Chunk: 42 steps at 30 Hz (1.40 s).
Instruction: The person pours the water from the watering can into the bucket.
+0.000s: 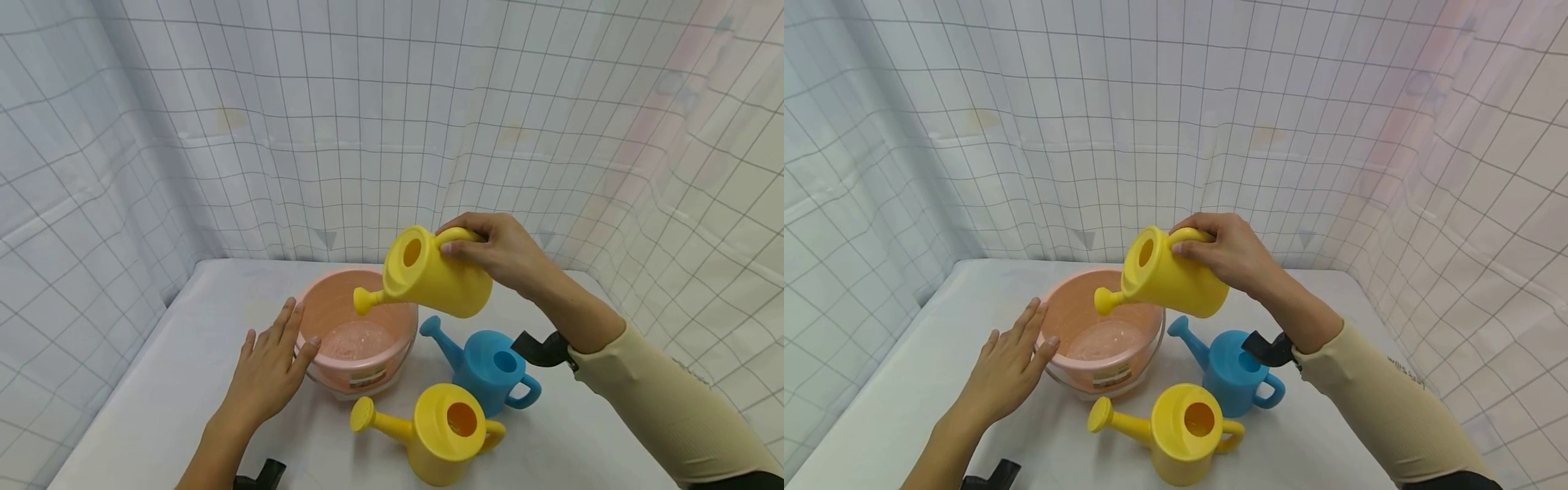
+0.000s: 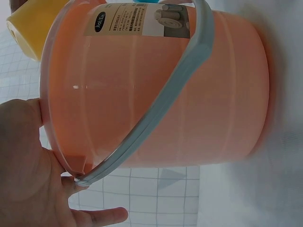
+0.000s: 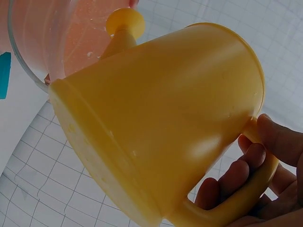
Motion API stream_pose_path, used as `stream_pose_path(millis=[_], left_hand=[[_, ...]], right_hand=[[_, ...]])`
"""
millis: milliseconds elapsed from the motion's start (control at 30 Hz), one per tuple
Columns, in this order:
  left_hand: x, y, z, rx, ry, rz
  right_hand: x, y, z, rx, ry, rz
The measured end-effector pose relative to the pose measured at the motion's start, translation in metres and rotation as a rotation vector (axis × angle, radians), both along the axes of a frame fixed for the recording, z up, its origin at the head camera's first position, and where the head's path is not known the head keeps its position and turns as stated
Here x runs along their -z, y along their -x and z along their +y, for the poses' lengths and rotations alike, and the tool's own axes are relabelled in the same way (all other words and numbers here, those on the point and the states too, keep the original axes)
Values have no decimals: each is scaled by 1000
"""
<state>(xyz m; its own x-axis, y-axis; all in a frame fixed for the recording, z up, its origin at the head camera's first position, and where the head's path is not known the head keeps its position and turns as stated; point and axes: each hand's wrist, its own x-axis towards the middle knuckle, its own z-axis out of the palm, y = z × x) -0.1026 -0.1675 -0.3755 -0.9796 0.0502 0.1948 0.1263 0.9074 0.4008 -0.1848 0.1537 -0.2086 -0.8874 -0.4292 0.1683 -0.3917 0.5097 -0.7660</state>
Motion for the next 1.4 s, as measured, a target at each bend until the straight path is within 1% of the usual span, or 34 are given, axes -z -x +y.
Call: stream_pose_path(millis=[433, 633, 767, 1000, 1267, 1400], left_hand=[[0, 0, 0, 1, 3, -3], [0, 0, 0, 2, 1, -2], [0, 0, 0, 1, 0, 0], [-1, 0, 0, 1, 1, 1], [-1, -1, 0, 3, 0, 5], [0, -1, 1, 2, -1, 5]], right_hand=[[-1, -2, -1, 13, -8, 4], [-2, -3, 1, 1, 6, 6], [-3, -4, 3, -4, 9, 20], [-4, -6, 6, 11, 20, 33], [-4, -7, 8, 4, 2, 56], [-5, -8, 8, 6, 6, 53]])
